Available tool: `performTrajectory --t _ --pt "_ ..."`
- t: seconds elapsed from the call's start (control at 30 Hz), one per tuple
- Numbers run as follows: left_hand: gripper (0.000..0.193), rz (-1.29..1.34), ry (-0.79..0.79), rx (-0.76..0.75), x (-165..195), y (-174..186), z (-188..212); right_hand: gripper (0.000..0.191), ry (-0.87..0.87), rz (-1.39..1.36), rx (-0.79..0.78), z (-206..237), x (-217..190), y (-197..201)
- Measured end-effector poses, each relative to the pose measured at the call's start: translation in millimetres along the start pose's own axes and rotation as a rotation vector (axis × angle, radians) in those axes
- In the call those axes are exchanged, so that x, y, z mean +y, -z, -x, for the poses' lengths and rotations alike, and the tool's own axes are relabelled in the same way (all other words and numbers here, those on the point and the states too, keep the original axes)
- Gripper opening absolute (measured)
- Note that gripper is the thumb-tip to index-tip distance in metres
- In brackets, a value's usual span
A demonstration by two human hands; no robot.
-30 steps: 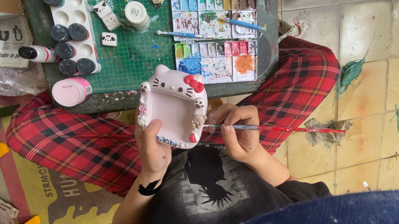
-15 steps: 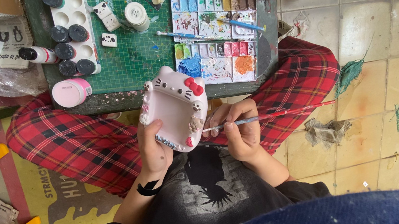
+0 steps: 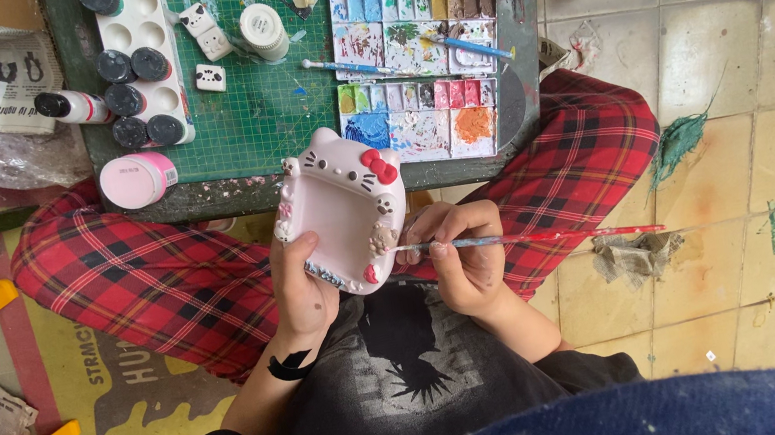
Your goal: The person sits on a low stool and paints a pink Hello Kitty-shaped ceramic dish with a paintbrush, dipping the brush into a watercolor palette and applying paint to the dish's rim and edges, turning the dish to reach different sides.
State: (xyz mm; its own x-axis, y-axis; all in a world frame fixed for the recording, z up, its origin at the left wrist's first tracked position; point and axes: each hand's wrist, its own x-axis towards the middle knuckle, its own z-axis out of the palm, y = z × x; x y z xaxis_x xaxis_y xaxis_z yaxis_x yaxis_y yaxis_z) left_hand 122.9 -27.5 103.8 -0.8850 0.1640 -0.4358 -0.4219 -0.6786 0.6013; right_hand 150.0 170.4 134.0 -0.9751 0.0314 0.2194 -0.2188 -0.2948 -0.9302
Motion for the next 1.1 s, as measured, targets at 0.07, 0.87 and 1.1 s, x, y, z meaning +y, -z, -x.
performTrajectory --t 0.07,0.87,1.1 --pt "0.046 0.009 0.005 -0.006 0 0 0 0.016 0.004 0.001 0.005 1 1 0" --pt "0.046 -0.067 -0.021 -0.011 4 -4 -4 0.01 0.008 -0.035 0.152 -13 -4 -7" --pt "0.047 -0.466 -0.394 -0.075 9 -3 -3 0.007 0.085 -0.137 0.454 -28 -3 10"
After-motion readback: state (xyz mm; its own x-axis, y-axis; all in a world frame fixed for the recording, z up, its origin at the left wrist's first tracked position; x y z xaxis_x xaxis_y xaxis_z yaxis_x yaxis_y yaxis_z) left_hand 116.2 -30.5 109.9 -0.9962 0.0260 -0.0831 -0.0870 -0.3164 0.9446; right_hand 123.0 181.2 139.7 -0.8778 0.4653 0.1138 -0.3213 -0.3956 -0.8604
